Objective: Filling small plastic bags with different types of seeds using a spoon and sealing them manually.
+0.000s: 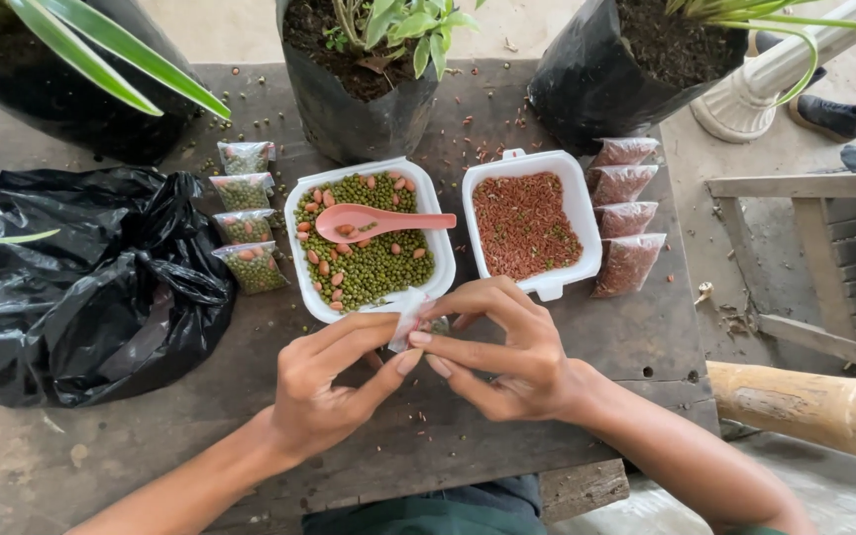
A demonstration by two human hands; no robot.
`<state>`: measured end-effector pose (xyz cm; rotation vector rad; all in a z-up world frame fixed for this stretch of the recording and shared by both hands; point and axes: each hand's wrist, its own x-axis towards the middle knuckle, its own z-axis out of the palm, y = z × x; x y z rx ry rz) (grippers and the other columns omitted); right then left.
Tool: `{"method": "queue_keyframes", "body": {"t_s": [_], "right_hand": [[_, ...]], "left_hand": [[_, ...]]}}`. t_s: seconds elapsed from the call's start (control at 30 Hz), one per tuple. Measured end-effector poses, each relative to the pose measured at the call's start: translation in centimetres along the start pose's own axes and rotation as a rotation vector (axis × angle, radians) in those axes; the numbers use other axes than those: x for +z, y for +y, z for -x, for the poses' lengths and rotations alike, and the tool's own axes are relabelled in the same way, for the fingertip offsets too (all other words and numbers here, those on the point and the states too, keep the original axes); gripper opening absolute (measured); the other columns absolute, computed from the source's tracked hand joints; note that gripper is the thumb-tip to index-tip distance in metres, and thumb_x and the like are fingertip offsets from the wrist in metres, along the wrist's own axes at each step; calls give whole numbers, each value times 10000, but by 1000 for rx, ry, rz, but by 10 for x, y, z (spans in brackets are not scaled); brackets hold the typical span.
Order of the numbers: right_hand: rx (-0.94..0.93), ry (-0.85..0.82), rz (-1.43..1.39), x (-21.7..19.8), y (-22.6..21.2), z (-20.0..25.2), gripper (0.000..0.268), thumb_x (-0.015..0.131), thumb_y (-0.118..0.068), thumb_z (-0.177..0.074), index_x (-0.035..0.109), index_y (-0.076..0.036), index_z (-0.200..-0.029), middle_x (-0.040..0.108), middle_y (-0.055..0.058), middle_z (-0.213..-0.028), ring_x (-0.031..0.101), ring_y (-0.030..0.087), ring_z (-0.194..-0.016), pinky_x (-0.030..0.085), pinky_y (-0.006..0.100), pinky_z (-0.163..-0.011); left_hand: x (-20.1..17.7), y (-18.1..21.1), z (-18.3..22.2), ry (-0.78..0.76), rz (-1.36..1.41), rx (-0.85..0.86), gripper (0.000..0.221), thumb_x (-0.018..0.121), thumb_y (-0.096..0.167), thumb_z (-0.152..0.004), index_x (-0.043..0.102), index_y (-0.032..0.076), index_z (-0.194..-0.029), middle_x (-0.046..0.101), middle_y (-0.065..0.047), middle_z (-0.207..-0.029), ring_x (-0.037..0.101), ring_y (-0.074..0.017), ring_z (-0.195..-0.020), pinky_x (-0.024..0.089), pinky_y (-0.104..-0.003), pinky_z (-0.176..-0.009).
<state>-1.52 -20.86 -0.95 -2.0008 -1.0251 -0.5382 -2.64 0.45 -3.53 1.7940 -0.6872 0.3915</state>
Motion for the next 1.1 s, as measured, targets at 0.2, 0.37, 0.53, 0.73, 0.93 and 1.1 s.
{"method": "queue_keyframes", "body": {"t_s": [0.2, 0.37, 0.53, 0.73, 0.93, 1.1], "right_hand": [[168, 36, -150, -2, 2, 5, 368, 706, -180, -977, 617, -19, -1295, 644, 197, -1207, 691, 220, -972, 621, 248, -707], [134, 32, -253, 0, 5, -4, 197, 743, -128, -928, 663, 7, -1046, 712, 162, -983, 695, 217, -840, 586, 263, -656], [169, 68, -282, 3, 5, 0, 115, 767, -78, -895, 694, -9, -951, 718, 171, -881, 726, 216, -758, 605, 253, -640], [286, -17, -329, 6, 7, 3, 124, 703, -121, -940, 697, -6, -986, 705, 128, -889, 661, 178, -689, 555, 235, -583], [196, 6, -295, 5, 7, 1, 84, 703, -103, -940, 708, -20, -952, 723, 141, -889, 718, 222, -747, 588, 283, -662], [179, 21, -266, 1, 6, -3, 73, 694, -73, -938, 711, -2, -940, 726, 147, -884, 721, 232, -756, 588, 293, -677]], "left_hand": [[1, 0, 1, -59, 50, 121, 154, 652, 31, -972, 734, -22, -1090, 768, -187, -1078, 808, -279, -924, 696, -330, -792], [0, 1, -2, -63, 61, 120, 136, 629, 45, -994, 725, 16, -1086, 749, -178, -1082, 789, -246, -873, 650, -294, -715], [-3, 6, -3, -24, 59, -13, 90, 707, 53, -937, 750, 10, -1004, 793, -123, -1005, 803, -203, -884, 668, -249, -736], [-3, 3, -4, -43, 118, -58, 65, 706, 44, -936, 732, 6, -982, 783, -133, -950, 761, -189, -746, 635, -247, -663], [0, 1, -1, -71, 149, -21, 87, 648, 40, -982, 691, 5, -1048, 753, -144, -959, 737, -204, -742, 625, -265, -661], [1, 0, 1, -41, 155, -13, 91, 616, 48, -999, 661, -3, -1058, 734, -164, -979, 743, -223, -797, 621, -284, -709]]}}
